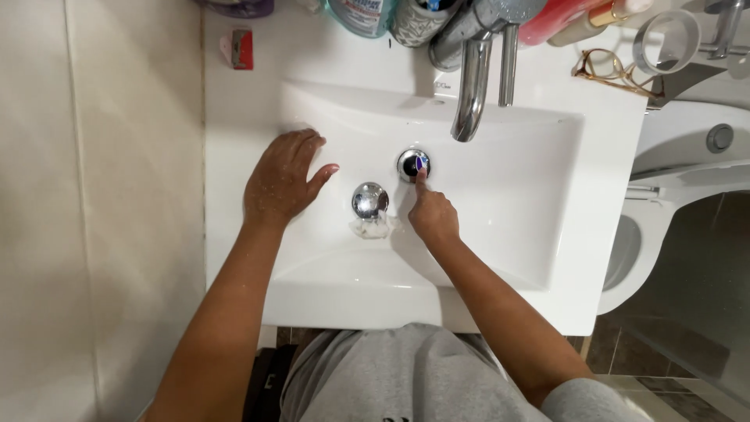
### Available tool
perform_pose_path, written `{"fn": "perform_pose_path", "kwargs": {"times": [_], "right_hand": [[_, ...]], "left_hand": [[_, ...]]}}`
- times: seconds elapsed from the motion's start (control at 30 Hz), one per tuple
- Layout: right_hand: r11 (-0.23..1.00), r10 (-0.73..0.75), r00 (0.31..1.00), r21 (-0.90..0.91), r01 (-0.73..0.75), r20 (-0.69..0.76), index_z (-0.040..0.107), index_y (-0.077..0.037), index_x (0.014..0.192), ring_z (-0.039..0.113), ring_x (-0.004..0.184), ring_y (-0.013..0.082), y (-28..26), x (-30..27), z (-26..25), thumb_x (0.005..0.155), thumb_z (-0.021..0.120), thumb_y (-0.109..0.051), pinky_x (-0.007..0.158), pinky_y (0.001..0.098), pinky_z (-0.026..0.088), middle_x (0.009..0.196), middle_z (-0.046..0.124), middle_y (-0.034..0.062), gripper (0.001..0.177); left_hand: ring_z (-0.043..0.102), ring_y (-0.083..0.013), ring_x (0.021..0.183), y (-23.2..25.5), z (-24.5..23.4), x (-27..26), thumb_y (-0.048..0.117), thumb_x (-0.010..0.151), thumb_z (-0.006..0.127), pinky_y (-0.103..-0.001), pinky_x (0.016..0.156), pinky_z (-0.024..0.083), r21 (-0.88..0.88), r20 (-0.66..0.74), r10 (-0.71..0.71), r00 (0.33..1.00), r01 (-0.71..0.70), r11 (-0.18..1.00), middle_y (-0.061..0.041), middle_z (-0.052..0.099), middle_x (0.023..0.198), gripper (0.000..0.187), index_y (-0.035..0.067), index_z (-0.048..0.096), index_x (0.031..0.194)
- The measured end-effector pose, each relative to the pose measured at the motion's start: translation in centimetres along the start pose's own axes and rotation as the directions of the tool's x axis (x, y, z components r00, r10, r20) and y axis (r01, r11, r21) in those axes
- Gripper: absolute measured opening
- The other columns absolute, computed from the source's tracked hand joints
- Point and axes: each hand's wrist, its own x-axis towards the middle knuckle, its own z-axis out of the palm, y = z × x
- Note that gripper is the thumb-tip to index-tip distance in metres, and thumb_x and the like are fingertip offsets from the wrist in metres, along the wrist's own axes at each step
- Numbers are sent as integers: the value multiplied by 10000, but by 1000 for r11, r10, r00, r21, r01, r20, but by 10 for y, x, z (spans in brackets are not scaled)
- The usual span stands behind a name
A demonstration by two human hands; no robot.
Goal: The person removes items from the bathroom sink counter, then scrubs the sink basin and drain with a toothbrush. They rinse the toothbrush and basin, wipe the sink with a tissue, and return the items to the counter.
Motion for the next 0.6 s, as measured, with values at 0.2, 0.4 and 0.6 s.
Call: {"fn": "perform_pose_path", "kwargs": {"times": [0.2,0.4,0.6], "right_hand": [[940,-71,994,-329,95,83,273,-188,1643,735,1048,411,32,-35,-14,985,423,-82,898,542,595,1098,727,230,683],[987,-129,986,-115,116,-106,457,-222,1573,735,963,469,27,-45,-36,1020,401,-158,829,580,593,999,746,277,559],[977,-211,967,-18,211,-141,426,-214,1588,701,1072,462,16,-43,-1,1027,406,-162,942,573,539,1099,742,248,564]], "left_hand": [[663,-283,1157,-3,-1,2,389,1045,623,-416,1018,548,45,-38,49,998,-47,998,-118,621,1138,392,60,596,1255],[664,-307,1119,-10,16,-2,364,1051,615,-434,985,556,41,-114,82,990,-78,996,-133,623,1107,357,52,609,1223],[648,-291,1126,12,28,-12,245,874,779,-437,1001,533,231,-106,93,990,-66,971,-109,660,1123,263,104,683,1075]]}}
